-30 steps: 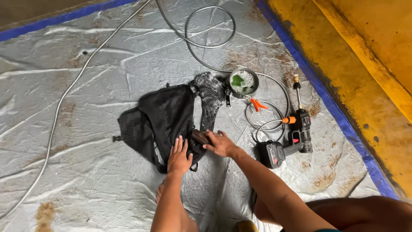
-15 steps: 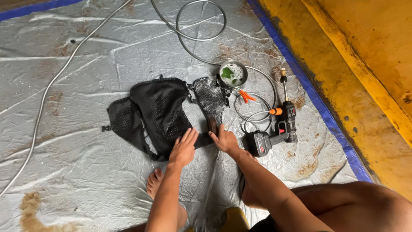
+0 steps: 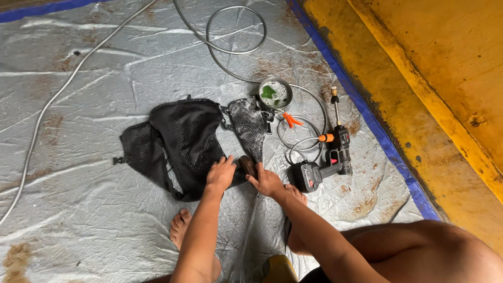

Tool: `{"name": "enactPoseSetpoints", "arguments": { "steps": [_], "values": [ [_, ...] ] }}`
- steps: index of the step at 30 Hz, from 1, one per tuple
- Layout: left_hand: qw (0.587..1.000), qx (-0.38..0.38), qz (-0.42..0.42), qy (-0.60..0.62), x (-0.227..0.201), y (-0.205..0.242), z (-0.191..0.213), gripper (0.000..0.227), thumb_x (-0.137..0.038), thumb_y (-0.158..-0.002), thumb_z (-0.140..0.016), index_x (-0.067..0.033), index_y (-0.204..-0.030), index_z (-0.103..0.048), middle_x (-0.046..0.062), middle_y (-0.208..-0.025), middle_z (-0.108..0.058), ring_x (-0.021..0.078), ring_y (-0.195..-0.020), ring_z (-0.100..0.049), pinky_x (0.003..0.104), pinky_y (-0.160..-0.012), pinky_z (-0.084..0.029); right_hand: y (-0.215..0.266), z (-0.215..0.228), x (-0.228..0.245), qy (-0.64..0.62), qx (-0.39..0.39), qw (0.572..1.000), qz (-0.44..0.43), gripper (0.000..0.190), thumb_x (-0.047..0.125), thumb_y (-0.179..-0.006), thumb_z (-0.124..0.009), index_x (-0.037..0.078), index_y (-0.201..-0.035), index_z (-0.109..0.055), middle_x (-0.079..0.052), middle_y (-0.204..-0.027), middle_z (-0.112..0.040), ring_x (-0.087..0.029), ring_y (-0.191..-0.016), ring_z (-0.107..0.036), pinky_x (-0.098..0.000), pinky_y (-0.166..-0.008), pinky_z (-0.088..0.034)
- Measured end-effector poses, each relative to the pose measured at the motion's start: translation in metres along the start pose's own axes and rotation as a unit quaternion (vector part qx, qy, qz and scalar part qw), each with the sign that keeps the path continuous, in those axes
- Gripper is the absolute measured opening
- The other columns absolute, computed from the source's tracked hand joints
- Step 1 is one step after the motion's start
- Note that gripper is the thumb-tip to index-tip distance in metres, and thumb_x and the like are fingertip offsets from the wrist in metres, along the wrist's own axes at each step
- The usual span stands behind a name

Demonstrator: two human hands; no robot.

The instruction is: The person cleans a black backpack by using a power tool with a brush attachment and then wiping various sections of the mesh and fabric by hand.

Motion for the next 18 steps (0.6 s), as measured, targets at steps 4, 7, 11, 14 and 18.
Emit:
{"name": "enactPoseSetpoints", "arguments": {
  "steps": [4,7,11,14,18],
  "values": [
    [0.996,-0.002,-0.05,-0.068,-0.008,0.002,-0.002,0.029,-0.018,-0.1,-0.062,-0.0249,-0.127,-0.068,-0.001,-0.132,-0.07,0.0266,-0.121,-0.067,0.052,-0.11,-0.044,0.006,0.0,0.004,-0.006,-0.004,1.0,0.002,0.061,0.072,-0.109,-0.038,0.016,-0.131,-0.038,-0.031,-0.109,-0.075,-0.053,-0.114,-0.074,-0.0621,-0.103,-0.055],
    [0.998,-0.005,-0.063,-0.026,-0.003,-0.002,-0.001,0.041,-0.019,-0.101,-0.06,-0.0217,-0.142,-0.059,0.003,-0.132,-0.072,0.0293,-0.12,-0.071,0.054,-0.113,-0.042,0.006,0.001,0.002,-0.012,-0.011,1.0,0.0,0.061,0.073,-0.109,-0.038,0.015,-0.13,-0.037,-0.031,-0.107,-0.075,-0.053,-0.113,-0.074,-0.0623,-0.102,-0.056],
    [0.999,-0.008,-0.041,0.032,0.001,-0.009,-0.002,0.041,-0.012,-0.099,-0.059,-0.0169,-0.139,-0.06,0.011,-0.144,-0.065,0.0361,-0.122,-0.069,0.053,-0.099,-0.058,0.003,-0.003,-0.002,-0.035,-0.008,0.999,0.008,0.062,0.075,-0.107,-0.04,0.017,-0.129,-0.037,-0.031,-0.11,-0.075,-0.052,-0.115,-0.073,-0.0626,-0.105,-0.055],
    [0.994,0.016,0.007,0.11,-0.004,-0.006,0.023,0.032,-0.007,-0.096,-0.059,-0.0101,-0.127,-0.071,0.015,-0.15,-0.059,0.0439,-0.114,-0.073,0.056,-0.094,-0.063,0.007,-0.002,-0.004,-0.053,-0.004,0.999,-0.002,0.061,0.075,-0.108,-0.04,0.017,-0.13,-0.037,-0.032,-0.111,-0.075,-0.053,-0.116,-0.073,-0.063,-0.106,-0.054],
    [0.971,0.055,0.101,0.211,-0.004,-0.001,0.047,0.055,-0.001,-0.095,-0.057,-0.0046,-0.149,-0.049,0.018,-0.162,-0.044,0.0534,-0.111,-0.074,0.06,-0.101,-0.064,0.008,-0.003,-0.004,-0.076,-0.002,0.997,-0.018,0.062,0.074,-0.108,-0.041,0.018,-0.132,-0.036,-0.032,-0.112,-0.075,-0.054,-0.117,-0.072,-0.064,-0.107,-0.053]
  ]
}}
Point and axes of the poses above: each hand's wrist, its own y-axis away from the middle knuckle, its own z-axis out of the back of the hand, x = y × z, the point moved 4 cm from there along -y, towards the middle knuckle
